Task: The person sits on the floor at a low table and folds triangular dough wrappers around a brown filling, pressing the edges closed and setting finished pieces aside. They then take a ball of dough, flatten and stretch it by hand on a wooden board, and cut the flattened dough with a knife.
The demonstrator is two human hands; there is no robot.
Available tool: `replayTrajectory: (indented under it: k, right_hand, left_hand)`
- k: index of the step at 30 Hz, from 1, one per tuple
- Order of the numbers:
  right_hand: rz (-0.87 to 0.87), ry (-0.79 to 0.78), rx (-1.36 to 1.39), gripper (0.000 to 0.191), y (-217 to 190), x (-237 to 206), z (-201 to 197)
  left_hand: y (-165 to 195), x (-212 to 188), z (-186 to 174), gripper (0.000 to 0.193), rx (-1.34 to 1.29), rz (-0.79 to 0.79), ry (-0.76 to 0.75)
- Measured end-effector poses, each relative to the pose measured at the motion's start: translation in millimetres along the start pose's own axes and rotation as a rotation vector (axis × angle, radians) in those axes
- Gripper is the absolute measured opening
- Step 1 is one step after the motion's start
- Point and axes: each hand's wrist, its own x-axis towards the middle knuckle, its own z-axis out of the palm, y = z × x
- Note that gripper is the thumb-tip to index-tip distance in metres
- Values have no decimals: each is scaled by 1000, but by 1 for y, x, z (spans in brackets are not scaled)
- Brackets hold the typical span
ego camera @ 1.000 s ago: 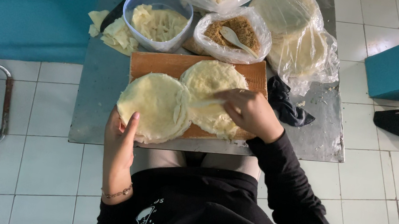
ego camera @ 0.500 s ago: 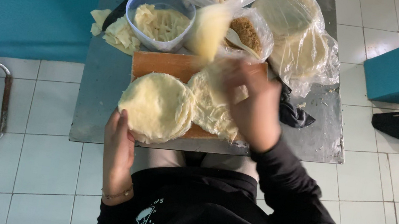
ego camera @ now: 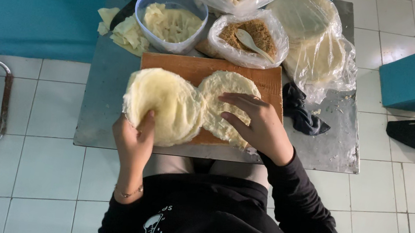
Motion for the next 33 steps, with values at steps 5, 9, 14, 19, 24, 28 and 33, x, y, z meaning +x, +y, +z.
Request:
replayTrajectory:
  k: [5,9,14,19,24,28,33]
  right_hand:
    - [165,21,143,54,15,-6,6]
    - [-6,-83,675,109,41,-3,27]
    - [378,-199,1746,108,57,-22,49]
    - [575,130,1308,69,57,-23,5]
    - [600,718,993,52,71,-27,-59]
    - [154,730,1066,48,145,-7,-94]
    - [380,798,585,68,237,17,-98]
  left_hand:
    - [38,25,-27,17,-76,60,-164]
    - [73,25,-40,23,-396,-166,-365]
    - [90,32,1,49,-491,-193,-400]
    - [76,45,39,60,-571,-166,-499]
    - [55,40,50,50,130,264,-298]
    - [39,40,65,48,684,343,-226]
    - [29,38,93,63,844,352,-194]
